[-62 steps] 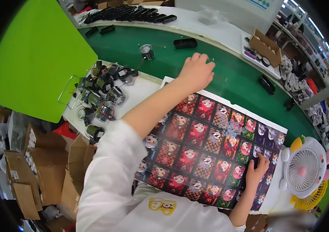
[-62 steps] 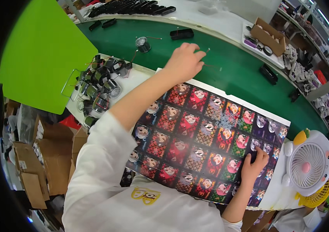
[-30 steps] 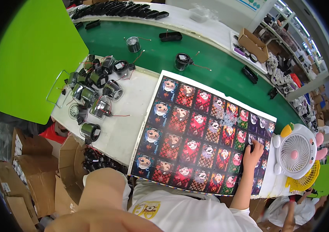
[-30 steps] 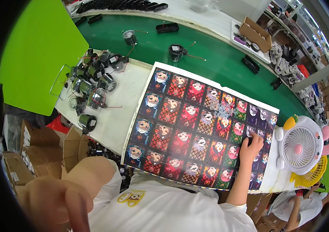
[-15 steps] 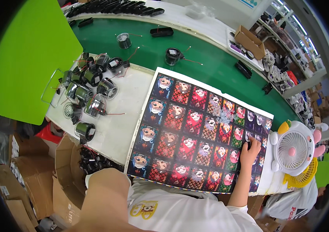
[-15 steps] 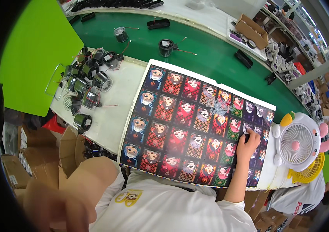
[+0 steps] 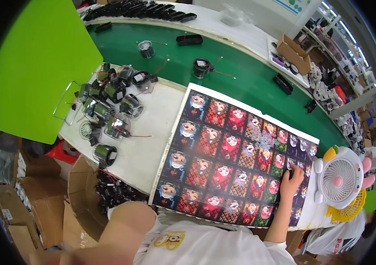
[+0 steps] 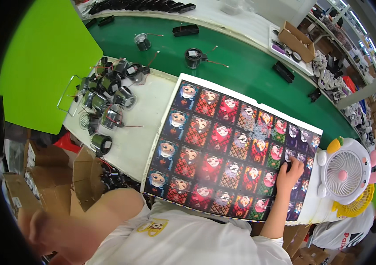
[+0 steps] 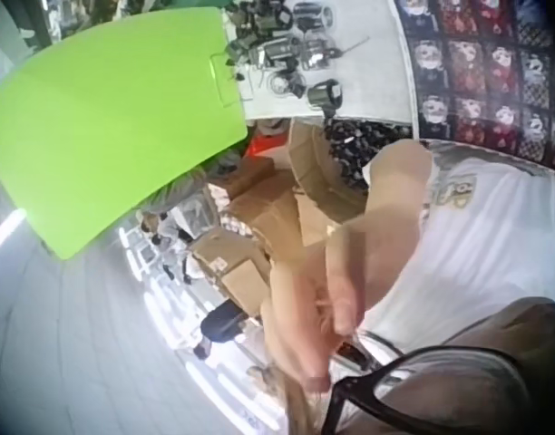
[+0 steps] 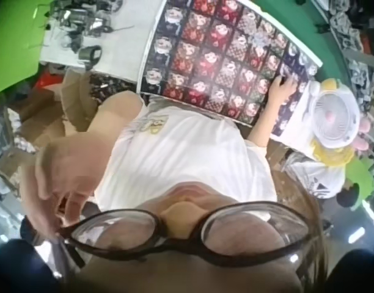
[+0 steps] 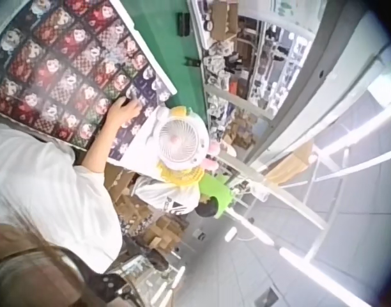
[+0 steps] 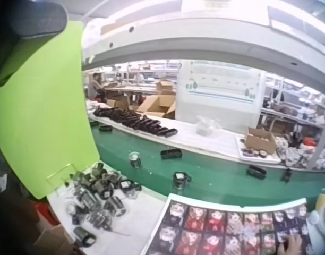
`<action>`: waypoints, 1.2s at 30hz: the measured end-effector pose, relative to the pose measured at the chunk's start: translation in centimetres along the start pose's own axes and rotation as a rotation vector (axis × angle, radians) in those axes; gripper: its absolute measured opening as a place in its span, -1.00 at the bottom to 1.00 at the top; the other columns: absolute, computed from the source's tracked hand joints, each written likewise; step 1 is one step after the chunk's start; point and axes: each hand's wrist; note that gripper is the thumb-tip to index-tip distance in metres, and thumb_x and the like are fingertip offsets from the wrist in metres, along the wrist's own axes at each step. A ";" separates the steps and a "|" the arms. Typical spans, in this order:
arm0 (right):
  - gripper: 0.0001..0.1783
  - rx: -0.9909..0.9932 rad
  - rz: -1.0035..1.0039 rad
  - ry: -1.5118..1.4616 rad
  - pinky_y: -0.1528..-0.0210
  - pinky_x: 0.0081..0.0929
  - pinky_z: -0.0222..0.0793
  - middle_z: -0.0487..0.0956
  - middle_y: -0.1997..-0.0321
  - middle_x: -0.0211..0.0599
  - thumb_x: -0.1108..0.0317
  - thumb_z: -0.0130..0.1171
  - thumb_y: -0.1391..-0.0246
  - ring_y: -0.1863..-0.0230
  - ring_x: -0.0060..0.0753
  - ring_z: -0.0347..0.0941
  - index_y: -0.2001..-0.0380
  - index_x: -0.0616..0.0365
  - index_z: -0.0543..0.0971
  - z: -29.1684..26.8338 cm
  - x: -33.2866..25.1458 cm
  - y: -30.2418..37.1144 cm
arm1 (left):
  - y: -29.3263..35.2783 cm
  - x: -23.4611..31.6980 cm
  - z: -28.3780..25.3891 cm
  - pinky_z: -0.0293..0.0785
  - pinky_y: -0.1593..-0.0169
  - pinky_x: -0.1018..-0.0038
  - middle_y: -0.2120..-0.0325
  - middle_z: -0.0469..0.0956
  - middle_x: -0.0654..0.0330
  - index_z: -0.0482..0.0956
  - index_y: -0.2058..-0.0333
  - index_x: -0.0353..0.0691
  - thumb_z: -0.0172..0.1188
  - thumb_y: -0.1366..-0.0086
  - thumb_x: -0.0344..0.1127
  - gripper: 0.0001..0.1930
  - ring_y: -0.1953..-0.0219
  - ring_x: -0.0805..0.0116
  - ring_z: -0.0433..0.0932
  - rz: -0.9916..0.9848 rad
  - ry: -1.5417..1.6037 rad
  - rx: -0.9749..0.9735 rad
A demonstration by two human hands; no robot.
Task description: Connecting wires and assembling cooling fan modules on an electronics production line.
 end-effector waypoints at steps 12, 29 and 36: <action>-0.68 -0.040 -0.010 0.087 -0.10 -0.12 0.21 0.42 0.07 -0.04 0.47 0.07 -0.04 0.00 0.05 0.31 0.08 0.22 0.49 -0.6 0.7 0.1 | 1.0 -1.0 -4.6 0.44 -0.13 0.44 -0.03 0.58 0.28 0.60 0.00 -0.11 0.24 -0.25 -0.49 -0.67 -0.04 0.39 0.54 -0.061 0.042 -0.177; -0.57 -0.422 -0.796 -0.501 -0.24 -0.22 0.22 0.40 -0.07 -0.05 0.48 0.23 0.03 -0.17 -0.01 0.31 0.02 0.20 0.46 3.8 -27.8 -14.0 | 8.4 2.5 -27.6 0.40 0.03 0.49 0.15 0.54 0.09 0.46 -0.10 -0.32 0.19 -0.22 -0.40 -0.56 0.18 0.39 0.48 -0.767 -1.665 0.706; -0.13 -0.662 -0.868 -0.524 -0.34 -0.12 0.18 0.22 -0.32 0.08 0.10 0.36 0.06 -0.34 0.11 0.16 -0.32 -0.01 0.26 14.4 -41.9 -14.3 | 11.8 -1.7 -24.9 0.45 0.11 0.47 0.13 0.45 0.13 0.43 -0.06 -0.31 0.09 -0.25 -0.41 -0.62 0.18 0.38 0.47 -0.598 -1.397 1.016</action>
Point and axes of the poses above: each hand's wrist, its own y-axis away from the middle knuckle, its own z-axis out of the palm, x = y × z
